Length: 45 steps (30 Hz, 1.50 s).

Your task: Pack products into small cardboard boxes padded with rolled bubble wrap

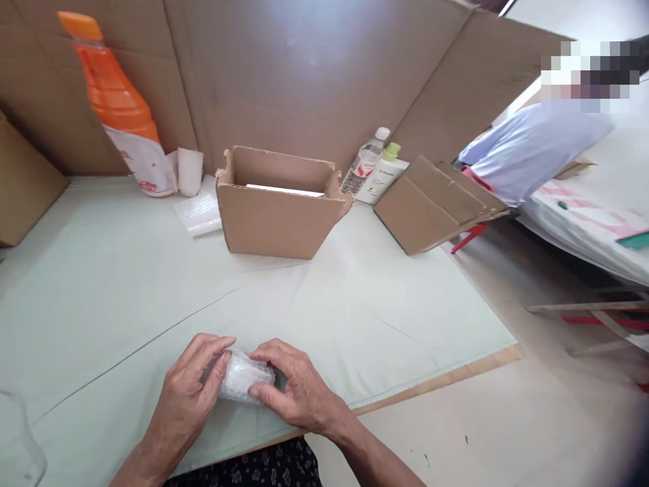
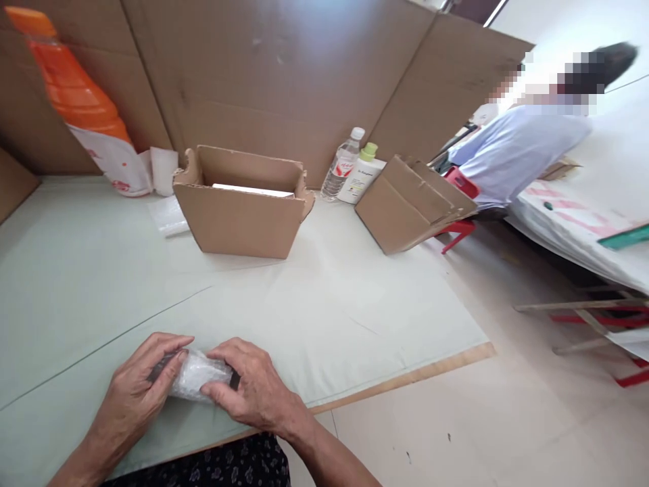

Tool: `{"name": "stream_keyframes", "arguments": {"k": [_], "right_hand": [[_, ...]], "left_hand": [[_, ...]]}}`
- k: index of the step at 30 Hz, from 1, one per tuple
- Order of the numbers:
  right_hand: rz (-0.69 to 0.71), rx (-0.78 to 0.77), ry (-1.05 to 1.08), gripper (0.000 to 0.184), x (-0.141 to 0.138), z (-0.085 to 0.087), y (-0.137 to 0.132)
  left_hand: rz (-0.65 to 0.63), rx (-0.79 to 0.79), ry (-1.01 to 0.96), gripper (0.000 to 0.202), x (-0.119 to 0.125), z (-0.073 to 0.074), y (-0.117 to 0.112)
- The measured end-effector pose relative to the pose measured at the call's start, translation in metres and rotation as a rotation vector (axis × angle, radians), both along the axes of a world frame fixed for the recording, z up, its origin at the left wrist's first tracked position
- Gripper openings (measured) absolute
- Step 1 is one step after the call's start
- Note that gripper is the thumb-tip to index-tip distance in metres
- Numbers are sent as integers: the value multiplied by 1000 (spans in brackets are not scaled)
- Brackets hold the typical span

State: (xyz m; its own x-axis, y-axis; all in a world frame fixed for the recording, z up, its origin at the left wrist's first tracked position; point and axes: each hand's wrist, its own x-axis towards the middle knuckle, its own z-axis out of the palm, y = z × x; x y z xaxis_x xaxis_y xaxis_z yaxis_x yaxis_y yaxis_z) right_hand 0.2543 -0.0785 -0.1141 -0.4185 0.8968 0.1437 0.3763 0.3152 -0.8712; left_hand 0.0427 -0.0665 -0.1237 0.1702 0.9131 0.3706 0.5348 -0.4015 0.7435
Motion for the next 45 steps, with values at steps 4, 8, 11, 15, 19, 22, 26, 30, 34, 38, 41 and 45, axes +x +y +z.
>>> {"name": "stream_keyframes", "arguments": {"k": [4,8,11,15,19,22,26,30,34,38,41,45], "right_hand": [[42,-49,-97,54,11,0,-5],[-45,-38,-91,37,30,13,3],[-179,16,-16,24,61,39,17],[-364,145,18,16,106,76,31],[-420,194,-2,14,127,86,35],[-378,212,-34,12,126,81,37],[-422,354,-11,16,114,92,54],[-369,539,-176,13,94,123,101],[-224,611,-498,15,77,133,147],[-182,665,-538,24,73,121,145],[-126,676,-521,26,75,111,121],[-58,602,-514,27,79,108,98]], "left_hand": [[-21,-24,-11,16,8,-3,6],[-21,-83,-31,17,11,0,9],[66,-235,-97,25,13,4,9],[120,-411,-166,34,21,2,10],[101,-408,-163,34,25,-10,14],[93,-320,-156,30,23,-17,19],[96,-184,-119,26,19,-7,28],[188,-95,-62,28,26,25,46],[239,75,-27,27,35,55,74],[298,284,32,35,34,72,103],[268,403,55,45,32,76,118],[205,445,90,33,35,69,124]]}}
